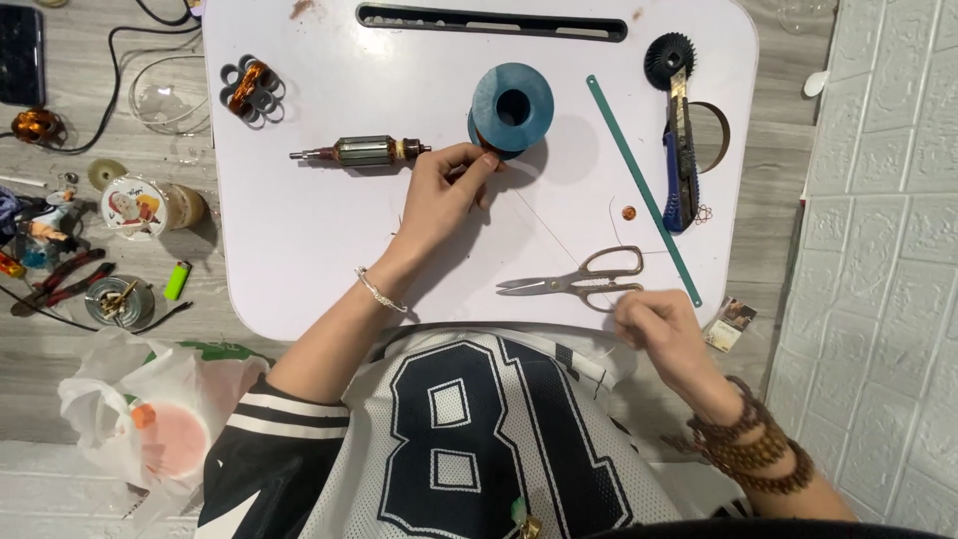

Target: A person is manually winding copper wire onto a motor armature, using a small tool to press the wire into the armature's slots.

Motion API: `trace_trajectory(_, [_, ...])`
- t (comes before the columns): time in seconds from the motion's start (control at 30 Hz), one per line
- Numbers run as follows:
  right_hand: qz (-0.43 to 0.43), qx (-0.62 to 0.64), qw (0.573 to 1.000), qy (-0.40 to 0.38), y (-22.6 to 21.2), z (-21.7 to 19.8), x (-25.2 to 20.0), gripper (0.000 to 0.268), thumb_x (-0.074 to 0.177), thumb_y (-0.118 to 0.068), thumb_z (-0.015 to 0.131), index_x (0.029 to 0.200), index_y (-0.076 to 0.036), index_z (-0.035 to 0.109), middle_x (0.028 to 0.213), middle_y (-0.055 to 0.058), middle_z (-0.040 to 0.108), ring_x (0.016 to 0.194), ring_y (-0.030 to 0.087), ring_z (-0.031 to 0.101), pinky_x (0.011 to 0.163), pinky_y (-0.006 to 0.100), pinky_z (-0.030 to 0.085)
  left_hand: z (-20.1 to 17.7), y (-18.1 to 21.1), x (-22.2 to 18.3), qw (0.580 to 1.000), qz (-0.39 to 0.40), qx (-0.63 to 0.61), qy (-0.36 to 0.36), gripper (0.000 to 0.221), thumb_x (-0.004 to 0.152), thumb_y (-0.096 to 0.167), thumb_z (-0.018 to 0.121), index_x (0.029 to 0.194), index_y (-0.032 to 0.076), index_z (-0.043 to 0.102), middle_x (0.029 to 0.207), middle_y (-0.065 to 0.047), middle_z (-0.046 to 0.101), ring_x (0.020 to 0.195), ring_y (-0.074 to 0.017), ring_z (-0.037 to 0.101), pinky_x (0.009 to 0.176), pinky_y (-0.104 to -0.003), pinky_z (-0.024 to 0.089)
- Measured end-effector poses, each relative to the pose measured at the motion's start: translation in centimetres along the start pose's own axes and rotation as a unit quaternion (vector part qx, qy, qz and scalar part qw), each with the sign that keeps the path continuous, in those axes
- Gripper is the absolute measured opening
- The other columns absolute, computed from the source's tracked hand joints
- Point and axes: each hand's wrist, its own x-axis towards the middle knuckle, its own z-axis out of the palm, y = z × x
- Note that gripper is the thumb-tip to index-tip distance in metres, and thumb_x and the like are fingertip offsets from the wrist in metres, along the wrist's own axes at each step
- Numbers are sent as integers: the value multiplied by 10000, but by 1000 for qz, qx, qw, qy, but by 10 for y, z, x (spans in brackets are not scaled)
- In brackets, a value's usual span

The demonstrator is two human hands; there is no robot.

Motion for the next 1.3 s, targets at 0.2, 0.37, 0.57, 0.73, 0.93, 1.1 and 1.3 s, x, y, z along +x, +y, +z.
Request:
trace_trajectory(0.2, [-15,-143,990,-13,42,-60,-35,225,771,-59,606,553,-31,656,417,72,440,441,173,389,445,323,353,-1,-2,2,1000,8,12,6,206,964,173,606,858,54,737,494,-74,572,466,-110,486,504,-219,405])
trace_trajectory(0.37, [23,-130,988,-74,103,-137,-52,237,826,-122,636,648,-32,763,467,61,565,443,144,424,429,293,368,-4,3,2,1000,-4,14,-5,203,958,132,591,866,15,730,580,-53,597,507,-93,522,504,-205,403])
trace_trajectory(0.57, [99,-144,979,-101,118,-200,-69,278,813,-180,699,731,24,869,498,111,690,429,163,474,394,285,370,-4,12,1,998,-49,33,-24,218,936,146,604,880,-3,754,571,-11,591,502,-67,499,473,-183,367])
trace_trajectory(0.73, [112,-146,980,-80,112,-227,-74,265,809,-133,711,785,58,893,567,158,776,456,191,494,423,312,385,-8,17,0,991,19,134,0,179,910,169,653,934,-7,658,727,-51,641,520,-97,549,440,-200,447])
trace_trajectory(0.93, [91,-136,984,-64,113,-241,-75,232,817,-123,706,795,34,876,579,152,777,443,177,469,405,302,374,13,37,7,837,223,487,109,780,978,500,702,1447,-13,347,1230,-205,515,612,-159,604,421,-190,483])
trace_trajectory(1.1, [112,-169,979,0,95,-238,-75,238,841,-70,702,785,93,866,508,177,687,461,208,425,446,328,335,25,43,40,696,278,654,100,736,832,580,808,1163,-55,635,1033,-160,537,511,-146,508,329,-218,368])
trace_trajectory(1.3, [144,-167,973,67,70,-221,-73,181,853,12,704,877,126,842,638,218,715,564,238,458,535,349,378,1,71,60,677,333,650,-90,642,708,332,846,1280,124,642,1181,-171,574,743,-266,610,507,-317,553])
